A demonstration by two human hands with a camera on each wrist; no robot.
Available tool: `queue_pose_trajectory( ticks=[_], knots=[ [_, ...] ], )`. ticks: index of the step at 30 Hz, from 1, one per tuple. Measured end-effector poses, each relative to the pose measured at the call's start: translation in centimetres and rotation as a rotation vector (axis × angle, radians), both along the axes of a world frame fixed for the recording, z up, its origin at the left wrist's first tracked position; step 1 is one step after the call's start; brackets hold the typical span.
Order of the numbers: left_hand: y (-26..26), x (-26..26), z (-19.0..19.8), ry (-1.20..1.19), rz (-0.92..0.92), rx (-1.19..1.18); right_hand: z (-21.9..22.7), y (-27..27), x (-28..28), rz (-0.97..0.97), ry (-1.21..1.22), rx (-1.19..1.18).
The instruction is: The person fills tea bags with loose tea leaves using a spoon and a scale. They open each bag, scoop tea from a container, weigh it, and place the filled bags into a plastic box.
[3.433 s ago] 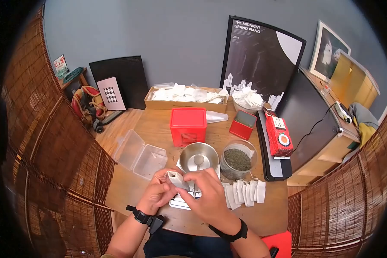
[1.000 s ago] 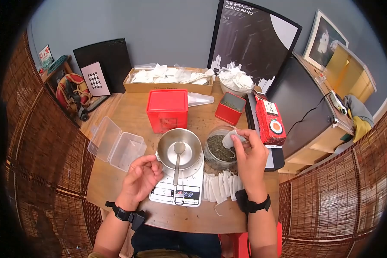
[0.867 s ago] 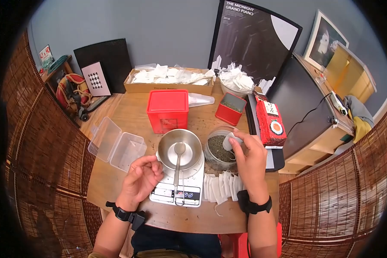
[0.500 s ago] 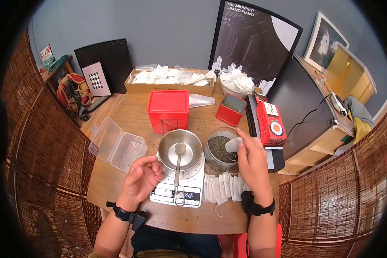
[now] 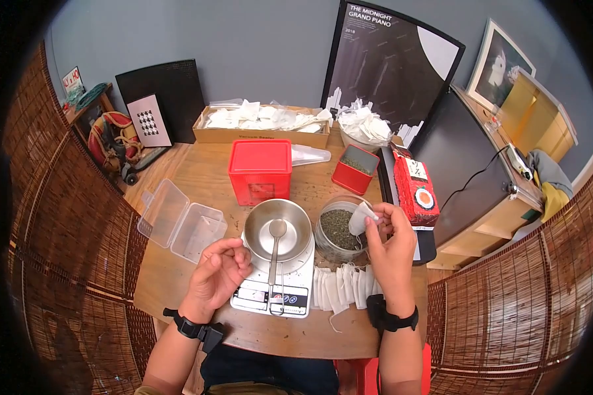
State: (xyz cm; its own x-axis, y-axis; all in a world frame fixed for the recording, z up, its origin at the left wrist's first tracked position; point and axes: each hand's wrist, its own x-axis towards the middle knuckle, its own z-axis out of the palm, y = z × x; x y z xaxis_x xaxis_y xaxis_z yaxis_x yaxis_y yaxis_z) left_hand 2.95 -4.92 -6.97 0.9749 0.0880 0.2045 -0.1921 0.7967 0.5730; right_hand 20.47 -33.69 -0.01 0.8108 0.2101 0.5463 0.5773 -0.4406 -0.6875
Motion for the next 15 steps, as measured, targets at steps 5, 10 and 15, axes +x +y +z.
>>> queue_pose_trajectory(
  ticks=[5, 10, 15],
  knots=[
    [-0.02, 0.03, -0.03, -0.003, 0.003, 0.001, 0.40, 0.21, -0.30, -0.056, 0.015, 0.012],
    [-0.07, -0.01, 0.08, 0.002, 0.007, 0.001, 0.32, -0.31, -0.10, -0.029, 0.109, 0.076],
    [-0.06, -0.03, 0.04, 0.002, 0.011, 0.002, 0.09, -0.22, -0.11, -0.031, 0.075, 0.070]
  ],
)
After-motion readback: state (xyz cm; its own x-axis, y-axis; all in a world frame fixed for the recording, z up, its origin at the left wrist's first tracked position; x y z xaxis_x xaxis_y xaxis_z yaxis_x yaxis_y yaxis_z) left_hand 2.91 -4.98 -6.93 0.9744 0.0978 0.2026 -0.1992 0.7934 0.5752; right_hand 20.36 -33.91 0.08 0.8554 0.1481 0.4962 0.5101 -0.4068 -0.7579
